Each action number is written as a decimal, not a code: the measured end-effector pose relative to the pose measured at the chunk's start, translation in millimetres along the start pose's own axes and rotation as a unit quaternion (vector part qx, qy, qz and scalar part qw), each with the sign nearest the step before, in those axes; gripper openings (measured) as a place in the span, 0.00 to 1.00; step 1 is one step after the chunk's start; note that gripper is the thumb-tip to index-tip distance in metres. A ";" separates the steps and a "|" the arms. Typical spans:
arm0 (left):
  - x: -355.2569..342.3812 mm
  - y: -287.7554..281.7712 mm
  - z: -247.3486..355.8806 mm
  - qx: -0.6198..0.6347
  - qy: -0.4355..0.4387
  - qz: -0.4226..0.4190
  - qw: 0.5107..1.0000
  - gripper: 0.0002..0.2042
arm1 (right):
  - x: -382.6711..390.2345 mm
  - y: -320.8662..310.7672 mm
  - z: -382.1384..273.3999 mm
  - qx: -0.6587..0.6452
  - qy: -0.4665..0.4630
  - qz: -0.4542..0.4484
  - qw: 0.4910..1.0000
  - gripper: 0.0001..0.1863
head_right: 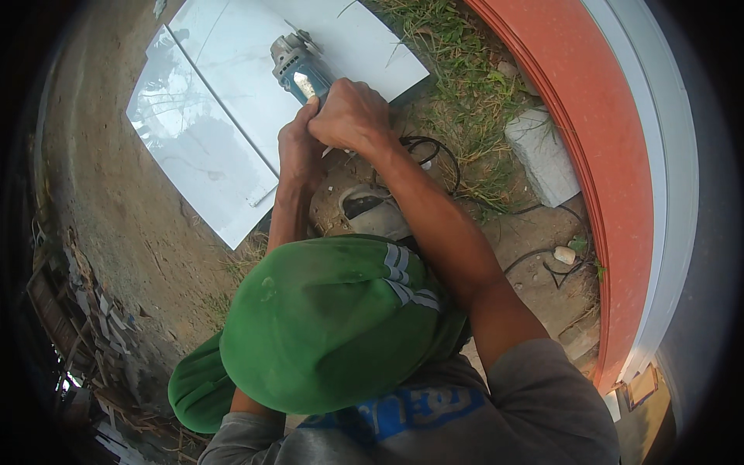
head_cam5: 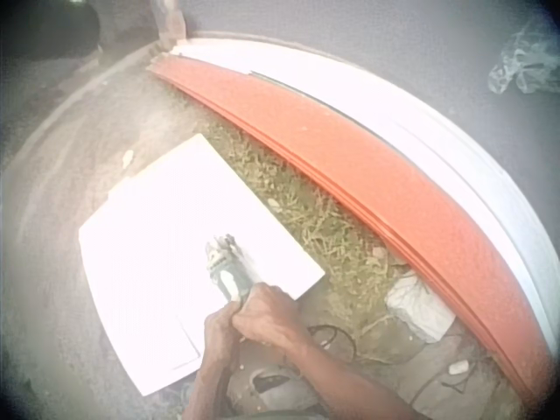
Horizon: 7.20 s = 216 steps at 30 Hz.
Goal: The person measures a tile with a tape measure, marks it, and uses a handheld angle grinder to cut the tile while it sits on the ground.
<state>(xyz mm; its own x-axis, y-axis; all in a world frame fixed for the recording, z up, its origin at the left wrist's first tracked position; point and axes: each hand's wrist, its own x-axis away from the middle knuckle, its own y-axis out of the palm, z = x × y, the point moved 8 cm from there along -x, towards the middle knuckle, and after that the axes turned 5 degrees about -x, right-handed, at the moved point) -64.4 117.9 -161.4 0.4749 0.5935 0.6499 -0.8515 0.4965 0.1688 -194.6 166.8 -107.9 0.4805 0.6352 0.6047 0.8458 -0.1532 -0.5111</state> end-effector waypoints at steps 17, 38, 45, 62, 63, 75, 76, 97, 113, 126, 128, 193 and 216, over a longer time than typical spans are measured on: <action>17.7 9.2 3.7 -0.047 0.008 0.003 0.999 0.24 | 14.4 -0.7 15.4 -0.005 0.018 0.003 1.000 0.18; 33.5 18.6 -20.0 -0.060 0.008 -0.004 0.998 0.21 | 38.9 -7.0 33.6 -0.008 0.016 0.019 1.000 0.17; 37.0 16.2 -30.0 -0.079 0.021 -0.004 0.997 0.21 | 46.4 -5.0 40.0 -0.012 0.022 0.002 1.000 0.17; 57.5 27.1 -40.4 -0.078 0.010 -0.013 0.997 0.24 | 62.7 -6.6 56.3 -0.018 0.007 0.026 0.999 0.16; 59.3 28.5 -39.6 -0.083 0.009 -0.015 0.996 0.24 | 64.2 -7.5 56.5 -0.018 0.008 0.026 0.999 0.16; 66.6 32.8 -40.5 -0.108 -0.018 -0.016 0.994 0.26 | 77.6 -11.8 58.9 -0.018 0.024 0.003 1.000 0.16; 66.9 33.5 -41.0 -0.100 -0.021 -0.019 0.995 0.26 | 78.5 -10.6 60.5 -0.018 0.028 -0.002 0.999 0.17; 74.5 32.9 -59.2 -0.160 -0.053 -0.011 0.986 0.28 | 99.8 -3.9 85.6 0.006 0.050 -0.017 0.999 0.19; 85.5 35.6 -60.8 -0.257 -0.040 0.008 0.966 0.32 | 114.3 -1.2 100.0 0.008 0.057 -0.009 0.998 0.20; 64.0 26.7 -55.8 -0.254 -0.024 0.013 0.967 0.34 | 99.2 -7.4 75.8 0.011 0.066 -0.014 0.998 0.22; 55.4 23.1 -43.6 -0.263 -0.016 0.016 0.964 0.35 | 90.7 -7.8 66.3 0.007 0.065 -0.019 0.998 0.23; -37.4 -8.7 52.9 -0.219 0.005 0.008 0.976 0.33 | -20.2 -12.7 -23.9 -0.008 -0.002 -0.004 1.000 0.19; -94.2 -29.2 103.8 -0.089 0.045 0.006 0.995 0.32 | -85.1 -11.3 -78.1 -0.002 -0.028 0.006 1.000 0.16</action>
<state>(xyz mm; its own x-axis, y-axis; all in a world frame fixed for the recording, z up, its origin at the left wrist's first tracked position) -107.4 -18.3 -150.6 0.4905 0.6500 0.5804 -0.8075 0.5895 0.0223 -226.9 55.3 -105.8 0.4770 0.6749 0.5630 0.8408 -0.1639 -0.5159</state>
